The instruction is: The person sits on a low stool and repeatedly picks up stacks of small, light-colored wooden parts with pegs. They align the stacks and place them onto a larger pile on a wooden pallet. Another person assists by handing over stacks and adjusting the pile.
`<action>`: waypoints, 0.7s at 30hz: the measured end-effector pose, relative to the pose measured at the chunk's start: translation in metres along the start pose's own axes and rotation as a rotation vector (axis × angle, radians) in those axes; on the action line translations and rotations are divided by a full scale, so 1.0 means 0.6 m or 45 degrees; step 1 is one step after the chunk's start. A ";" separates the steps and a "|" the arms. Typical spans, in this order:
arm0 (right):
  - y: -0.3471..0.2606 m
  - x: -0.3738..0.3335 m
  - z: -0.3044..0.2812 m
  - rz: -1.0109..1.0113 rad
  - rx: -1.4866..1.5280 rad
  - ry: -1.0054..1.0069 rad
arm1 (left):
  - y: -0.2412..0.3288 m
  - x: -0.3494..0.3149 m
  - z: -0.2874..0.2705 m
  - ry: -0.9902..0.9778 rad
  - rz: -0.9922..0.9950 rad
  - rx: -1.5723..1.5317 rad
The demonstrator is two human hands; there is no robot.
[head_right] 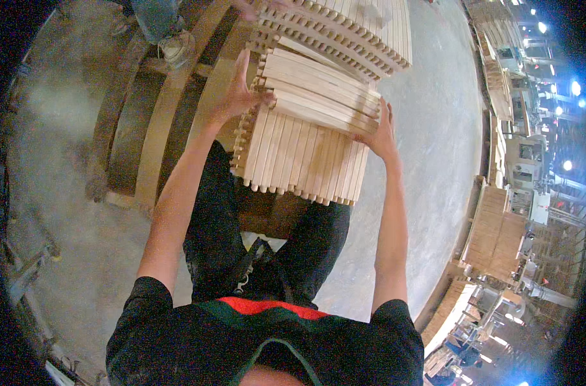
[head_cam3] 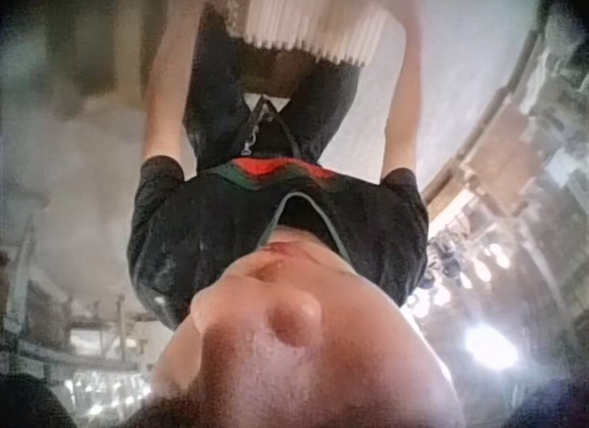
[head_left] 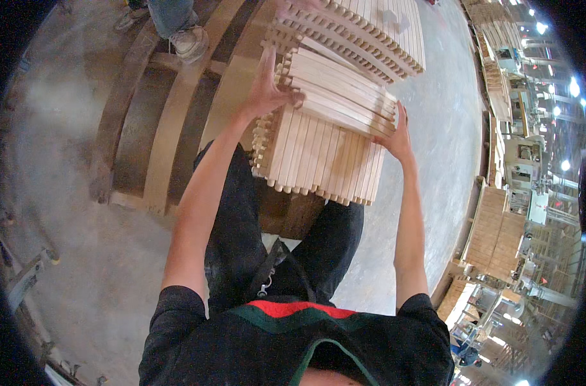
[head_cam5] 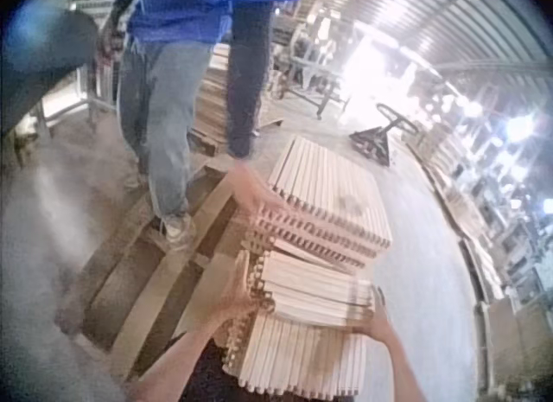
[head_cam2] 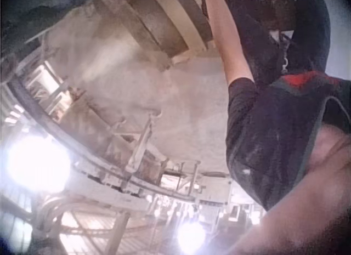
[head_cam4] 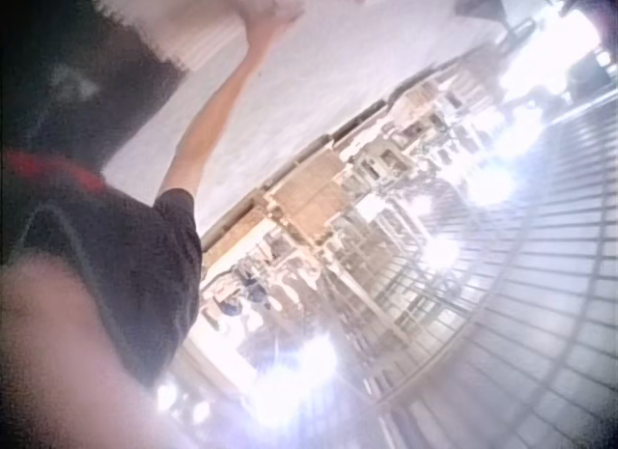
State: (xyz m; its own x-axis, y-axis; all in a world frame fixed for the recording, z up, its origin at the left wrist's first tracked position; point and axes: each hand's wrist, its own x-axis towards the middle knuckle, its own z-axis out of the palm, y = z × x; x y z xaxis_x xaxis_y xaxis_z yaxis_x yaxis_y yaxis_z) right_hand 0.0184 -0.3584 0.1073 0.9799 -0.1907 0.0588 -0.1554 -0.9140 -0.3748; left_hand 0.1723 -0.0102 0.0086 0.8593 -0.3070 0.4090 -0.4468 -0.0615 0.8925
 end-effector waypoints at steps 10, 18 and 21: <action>0.073 0.020 0.008 0.301 0.853 -0.024 | 0.015 0.111 0.024 -0.304 -0.530 -0.700; 0.066 0.022 0.017 0.475 1.014 0.098 | -0.012 0.086 0.060 -0.163 -0.565 -0.631; 0.130 0.034 0.006 0.579 1.421 0.272 | 0.012 0.056 0.035 0.047 -0.422 -0.718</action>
State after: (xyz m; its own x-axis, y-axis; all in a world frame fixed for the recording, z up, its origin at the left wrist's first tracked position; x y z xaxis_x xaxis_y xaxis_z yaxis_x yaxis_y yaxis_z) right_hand 0.0270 -0.4325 0.0760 0.8076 -0.5638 -0.1728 -0.1825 0.0397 -0.9824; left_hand 0.1927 -0.0407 0.0245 0.9415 -0.3241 0.0924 0.0338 0.3637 0.9309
